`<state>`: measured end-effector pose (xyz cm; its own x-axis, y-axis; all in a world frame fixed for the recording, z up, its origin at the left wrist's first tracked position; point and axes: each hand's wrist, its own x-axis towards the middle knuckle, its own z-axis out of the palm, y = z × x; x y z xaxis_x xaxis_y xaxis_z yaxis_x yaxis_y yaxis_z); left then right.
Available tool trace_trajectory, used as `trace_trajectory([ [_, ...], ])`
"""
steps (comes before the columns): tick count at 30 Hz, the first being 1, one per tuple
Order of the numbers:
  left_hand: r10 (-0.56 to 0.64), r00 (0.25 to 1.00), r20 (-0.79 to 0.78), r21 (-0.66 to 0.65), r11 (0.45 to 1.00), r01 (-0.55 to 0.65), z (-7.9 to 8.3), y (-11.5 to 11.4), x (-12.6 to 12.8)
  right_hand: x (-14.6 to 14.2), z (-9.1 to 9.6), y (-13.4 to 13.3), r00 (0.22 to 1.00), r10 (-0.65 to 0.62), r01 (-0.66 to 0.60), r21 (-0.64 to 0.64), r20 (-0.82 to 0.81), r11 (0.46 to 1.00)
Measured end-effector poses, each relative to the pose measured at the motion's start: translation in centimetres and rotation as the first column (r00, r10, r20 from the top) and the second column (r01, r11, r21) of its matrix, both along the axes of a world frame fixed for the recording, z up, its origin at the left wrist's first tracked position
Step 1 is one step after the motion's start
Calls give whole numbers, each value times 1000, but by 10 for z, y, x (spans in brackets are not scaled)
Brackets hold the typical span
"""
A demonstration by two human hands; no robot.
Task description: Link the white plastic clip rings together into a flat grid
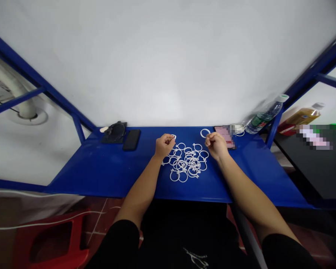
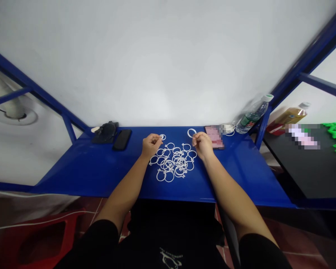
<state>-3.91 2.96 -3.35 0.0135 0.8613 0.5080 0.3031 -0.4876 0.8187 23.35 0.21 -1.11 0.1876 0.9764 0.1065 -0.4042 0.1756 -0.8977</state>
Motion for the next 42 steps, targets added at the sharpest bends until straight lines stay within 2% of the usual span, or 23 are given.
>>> trace_trajectory([
  [4, 18, 997, -74, 50, 999, -14, 4, -2, 0, -5, 4, -5, 997, -18, 13, 57, 73, 998],
  [7, -15, 994, -111, 112, 993, 27, 11, -7, -1, -8, 7, -14, 947, -13, -21, 102, 322, 995],
  [8, -20, 994, -111, 131, 991, 35, 13, -7, -1, -9, 7, -17, 893, -14, -42, 114, 451, 993],
  [10, 15, 994, -108, 154, 988, 2, 14, -5, -2, -8, 5, -20, 714, -25, -108, 145, 700, 984],
  [12, 104, 983, -149, 139, 987, -84, 11, 0, -3, -6, 1, -19, 520, -73, -175, 190, 851, 966],
  [13, 150, 969, -196, 112, 985, -129, 9, 3, -4, -4, -1, -18, 452, -108, -196, 216, 886, 957],
  [16, 192, 892, -410, -26, 975, -222, -1, 13, -9, 0, -9, -10, 353, -202, -186, 280, 914, 942],
  [20, 81, 803, -591, -167, 961, -220, -11, 19, -14, 6, -18, -1, 294, -237, -140, 287, 926, 948],
  [23, 50, 821, -569, -165, 971, -173, -14, 20, -15, 9, -24, 3, 262, -209, -129, 249, 942, 960],
  [29, 102, 944, -313, -121, 982, -146, -12, 24, -11, 12, -29, 7, 267, -147, -121, 185, 952, 975],
  [32, 161, 972, -169, -38, 985, -170, -10, 24, -8, 11, -30, 6, 266, -132, -128, 170, 955, 977],
  [35, 175, 984, -6, -26, 984, -176, -6, 21, -7, 10, -29, 5, 263, -110, -137, 150, 958, 979],
  [37, 174, 984, 43, -20, 985, -173, -3, 17, -8, 9, -28, 4, 264, -101, -142, 142, 959, 980],
  [39, 169, 986, -7, -14, 986, -169, -2, 14, -8, 9, -29, 4, 263, -97, -145, 138, 960, 980],
  [42, 106, 977, -186, -26, 993, -112, -4, 14, -7, 8, -29, 4, 263, -92, -150, 134, 960, 980],
])
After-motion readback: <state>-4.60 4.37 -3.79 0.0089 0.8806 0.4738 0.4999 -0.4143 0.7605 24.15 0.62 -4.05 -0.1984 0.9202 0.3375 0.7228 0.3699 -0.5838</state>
